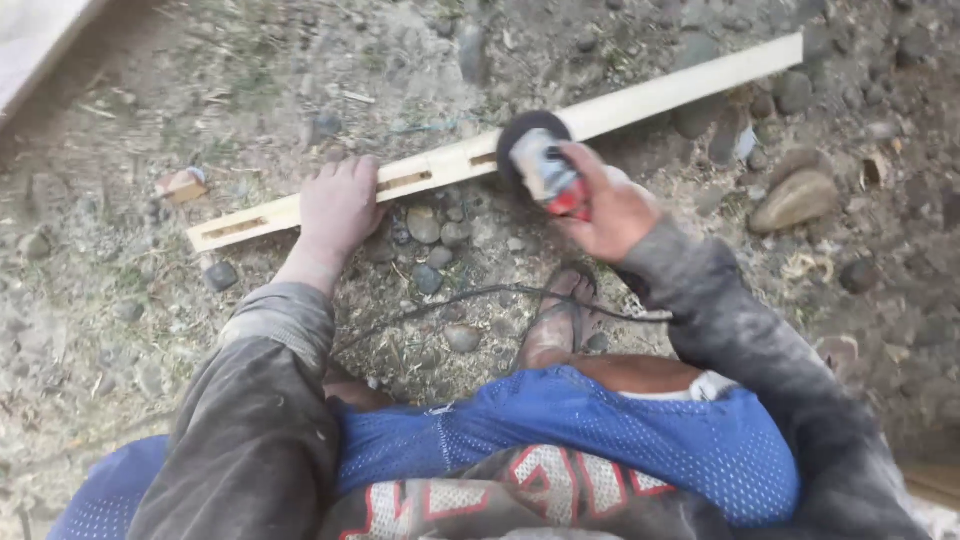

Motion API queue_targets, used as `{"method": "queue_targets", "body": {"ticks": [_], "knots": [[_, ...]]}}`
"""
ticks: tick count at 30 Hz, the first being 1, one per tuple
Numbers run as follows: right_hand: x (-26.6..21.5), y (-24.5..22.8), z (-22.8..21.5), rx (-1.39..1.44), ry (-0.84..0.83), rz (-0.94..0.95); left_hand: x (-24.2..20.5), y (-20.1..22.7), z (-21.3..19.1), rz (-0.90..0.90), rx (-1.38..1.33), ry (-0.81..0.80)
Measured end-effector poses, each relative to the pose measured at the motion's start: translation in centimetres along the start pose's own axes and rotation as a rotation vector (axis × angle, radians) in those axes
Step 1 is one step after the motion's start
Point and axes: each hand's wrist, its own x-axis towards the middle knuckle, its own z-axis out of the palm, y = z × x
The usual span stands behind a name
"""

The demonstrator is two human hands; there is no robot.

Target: Sanding a wooden plank using an electric angle grinder

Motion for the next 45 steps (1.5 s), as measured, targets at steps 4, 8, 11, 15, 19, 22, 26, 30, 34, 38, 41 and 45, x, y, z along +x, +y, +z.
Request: {"method": "queue_targets", "body": {"ticks": [4, 8, 11, 15, 19, 22, 26, 30, 34, 38, 41, 45], "knots": [[0.5, -0.1, 0.2, -0.057, -0.087, 0.077, -0.1, 0.0, -1.5, 0.009, -0.04, -0.046], [-0.7, 4.7, -2.1, 0.038, 0.091, 0.011, 0.2, -0.4, -1.7, -0.004, -0.059, -0.076], [-1.9, 6.6, -6.1, 0.046, 0.153, 0.21, -0.5, -0.1, -1.6, 0.006, -0.065, -0.033], [-2.3, 8.9, -11.0, 0.021, 0.225, 0.433, -0.6, -0.2, -0.9, 0.021, 0.01, 0.086], [-2.3, 13.0, -13.0, 0.02, 0.372, 0.493, -0.6, -0.3, -0.5, 0.012, 0.021, 0.09], [-2.2, 17.4, -13.7, -0.048, 0.444, 0.618, -0.5, -0.3, -0.4, 0.014, -0.027, 0.093], [-2.0, 17.5, -11.7, 0.03, 0.51, 0.464, 0.6, 0.7, -4.2, -0.013, -0.036, 0.034], [-1.6, 7.2, -7.5, 0.213, 0.229, 0.32, 0.6, 1.3, -6.5, -0.037, -0.085, -0.039], [0.4, 0.5, -3.2, 0.369, 0.054, 0.187, 0.8, 1.1, -6.7, -0.014, -0.124, -0.073], [-0.2, 1.2, -1.7, 0.079, 0.041, -0.093, 1.2, 1.1, -6.2, -0.045, -0.115, -0.125], [-0.4, 1.9, -5.2, 0.173, 0.02, 0.104, 1.7, 0.8, -6.2, -0.086, -0.12, -0.205], [-1.3, 7.4, -9.3, 0.228, 0.192, 0.462, 1.8, 1.0, -7.0, -0.084, -0.098, -0.331]]}}
